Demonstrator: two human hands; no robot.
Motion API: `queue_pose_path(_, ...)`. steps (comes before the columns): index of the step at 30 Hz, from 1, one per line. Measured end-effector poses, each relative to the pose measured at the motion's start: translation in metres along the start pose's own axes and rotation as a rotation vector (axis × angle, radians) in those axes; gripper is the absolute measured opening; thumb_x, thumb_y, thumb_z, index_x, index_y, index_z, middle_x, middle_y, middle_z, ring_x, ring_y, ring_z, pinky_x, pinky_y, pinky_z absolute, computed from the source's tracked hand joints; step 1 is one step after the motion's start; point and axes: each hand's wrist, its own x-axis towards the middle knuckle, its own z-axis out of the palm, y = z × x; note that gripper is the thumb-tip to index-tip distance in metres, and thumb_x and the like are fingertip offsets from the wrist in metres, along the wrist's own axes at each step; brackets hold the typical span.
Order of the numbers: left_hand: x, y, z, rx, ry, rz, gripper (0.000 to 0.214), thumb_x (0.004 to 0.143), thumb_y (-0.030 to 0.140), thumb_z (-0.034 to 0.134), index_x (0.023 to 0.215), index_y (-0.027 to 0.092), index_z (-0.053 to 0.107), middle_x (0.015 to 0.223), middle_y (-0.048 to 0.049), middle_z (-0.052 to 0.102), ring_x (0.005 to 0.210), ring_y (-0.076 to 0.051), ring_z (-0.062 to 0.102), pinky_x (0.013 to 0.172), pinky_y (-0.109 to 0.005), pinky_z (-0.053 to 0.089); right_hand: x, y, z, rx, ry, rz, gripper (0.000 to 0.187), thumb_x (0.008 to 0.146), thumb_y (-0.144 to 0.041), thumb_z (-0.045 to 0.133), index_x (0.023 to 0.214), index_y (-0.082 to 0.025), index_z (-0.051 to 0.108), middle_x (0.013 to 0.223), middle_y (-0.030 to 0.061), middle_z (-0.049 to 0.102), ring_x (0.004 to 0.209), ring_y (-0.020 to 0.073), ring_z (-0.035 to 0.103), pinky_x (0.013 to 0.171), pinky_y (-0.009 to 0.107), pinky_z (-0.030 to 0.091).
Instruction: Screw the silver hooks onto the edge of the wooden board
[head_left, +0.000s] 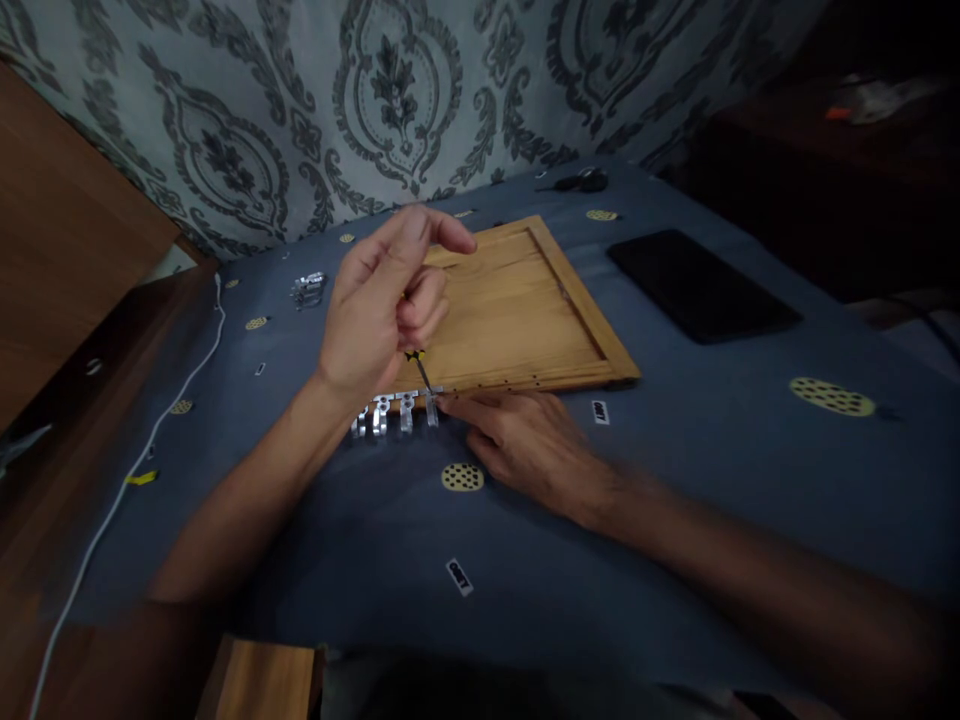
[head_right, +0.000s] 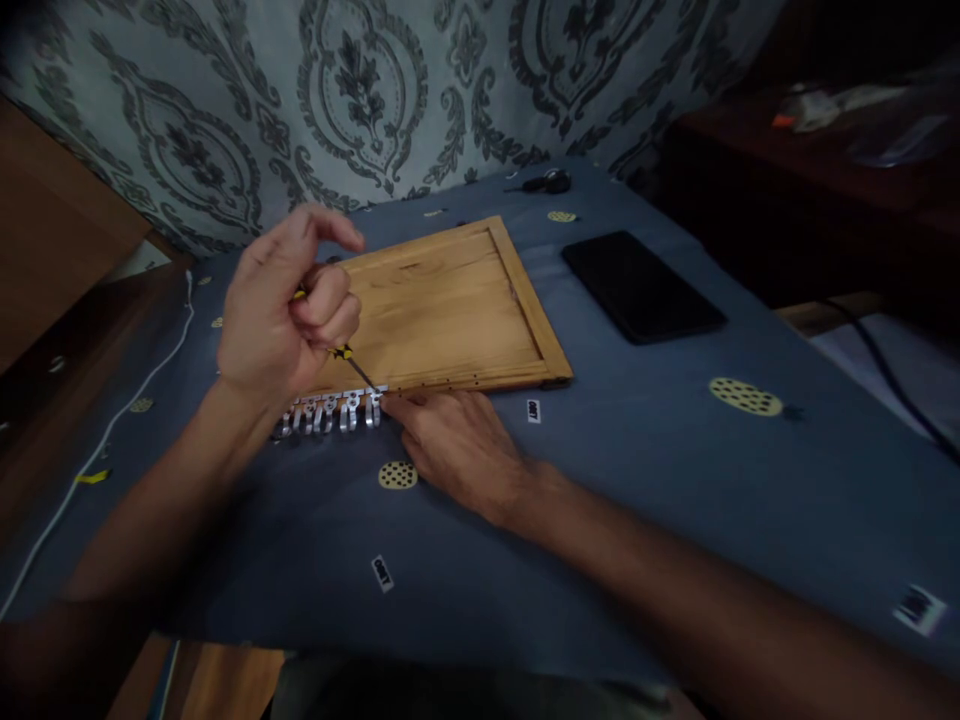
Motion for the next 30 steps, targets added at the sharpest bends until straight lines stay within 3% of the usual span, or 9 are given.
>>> queue_pose_path(5, -0.005, -0.001, 0.004, -0.004, 0.142, 0.088, 0.029, 0.101, 0.019, 0.044, 0.079, 0.018, 0.062, 0.053, 0.0045, 0.034, 0.045, -0.009, 0.030, 0.045, -0.023, 0.027, 0.000, 0.001, 0.001, 0.035, 0.008, -0.015, 0.036, 0.085, -0.009, 0.056, 0.113, -0.024, 0.073, 0.104, 0.0070, 0.078, 0.093, 0.0240, 0.069, 0.075, 0.033, 0.045)
queue_pose_path(7, -0.005, -0.002, 0.006, -0.028, 0.181, 0.089, 0.025, 0.099, 0.018, 0.048, 0.079, 0.018, 0.061, 0.056, 0.0044, 0.033, 0.047, -0.009, 0.030, 0.045, -0.023, 0.026, -0.001, 0.000, 0.001, 0.026, 0.020, -0.019, 0.037, 0.085, -0.009, 0.057, 0.114, -0.024, 0.073, 0.103, 0.0067, 0.078, 0.092, 0.0233, 0.069, 0.074, 0.032, 0.045)
queue_pose_path(10, -0.003, -0.004, 0.007, -0.054, 0.172, 0.099, 0.021, 0.096, 0.028, 0.059, 0.078, 0.019, 0.062, 0.053, 0.0066, 0.025, 0.044, -0.007, 0.018, 0.040, -0.024, 0.014, -0.001, 0.000, 0.000, 0.003, 0.007, -0.010, 0.040, 0.086, -0.010, 0.055, 0.120, -0.023, 0.071, 0.099, 0.0071, 0.079, 0.087, 0.0229, 0.070, 0.071, 0.032, 0.044)
queue_pose_path(14, 0.000, -0.003, 0.009, -0.033, 0.162, 0.084, 0.034, 0.092, 0.049, 0.064, 0.076, 0.019, 0.062, 0.049, 0.0088, 0.018, 0.040, -0.006, 0.011, 0.037, -0.023, 0.008, -0.001, -0.001, -0.001, -0.006, -0.037, -0.001, 0.043, 0.087, -0.011, 0.055, 0.126, -0.023, 0.069, 0.097, 0.0077, 0.079, 0.085, 0.0228, 0.071, 0.070, 0.032, 0.043)
queue_pose_path(21, 0.004, 0.003, 0.008, 0.007, 0.033, -0.037, 0.054, 0.108, 0.043, 0.023, 0.076, 0.018, 0.059, 0.042, 0.0093, 0.015, 0.034, -0.005, 0.006, 0.034, -0.018, 0.009, 0.000, 0.000, 0.000, -0.007, -0.043, 0.011, 0.044, 0.087, -0.011, 0.054, 0.127, -0.024, 0.069, 0.098, 0.0077, 0.079, 0.086, 0.0240, 0.070, 0.071, 0.033, 0.043)
queue_pose_path(23, 0.004, 0.003, 0.007, 0.004, -0.010, -0.051, 0.057, 0.108, 0.045, 0.020, 0.077, 0.018, 0.059, 0.042, 0.0093, 0.015, 0.034, -0.005, 0.005, 0.034, -0.019, 0.009, 0.000, 0.000, -0.001, -0.015, -0.053, 0.016, 0.044, 0.087, -0.012, 0.056, 0.127, -0.024, 0.069, 0.098, 0.0080, 0.078, 0.087, 0.0242, 0.070, 0.072, 0.033, 0.043)
queue_pose_path(26, 0.002, 0.000, 0.008, 0.004, 0.002, 0.005, 0.047, 0.105, 0.046, 0.039, 0.077, 0.017, 0.061, 0.044, 0.0091, 0.019, 0.035, -0.006, 0.010, 0.036, -0.020, 0.011, 0.000, 0.000, -0.001, -0.023, -0.064, 0.015, 0.044, 0.087, -0.013, 0.055, 0.128, -0.025, 0.068, 0.096, 0.0078, 0.079, 0.084, 0.0243, 0.070, 0.071, 0.033, 0.043)
queue_pose_path(30, -0.002, -0.006, 0.011, 0.000, 0.152, 0.092, 0.038, 0.095, 0.048, 0.062, 0.076, 0.016, 0.064, 0.053, 0.0051, 0.035, 0.045, -0.006, 0.031, 0.044, -0.021, 0.025, -0.001, 0.001, 0.001, -0.032, 0.000, -0.024, 0.042, 0.087, -0.011, 0.054, 0.123, -0.023, 0.071, 0.094, 0.0080, 0.079, 0.083, 0.0234, 0.069, 0.070, 0.033, 0.042)
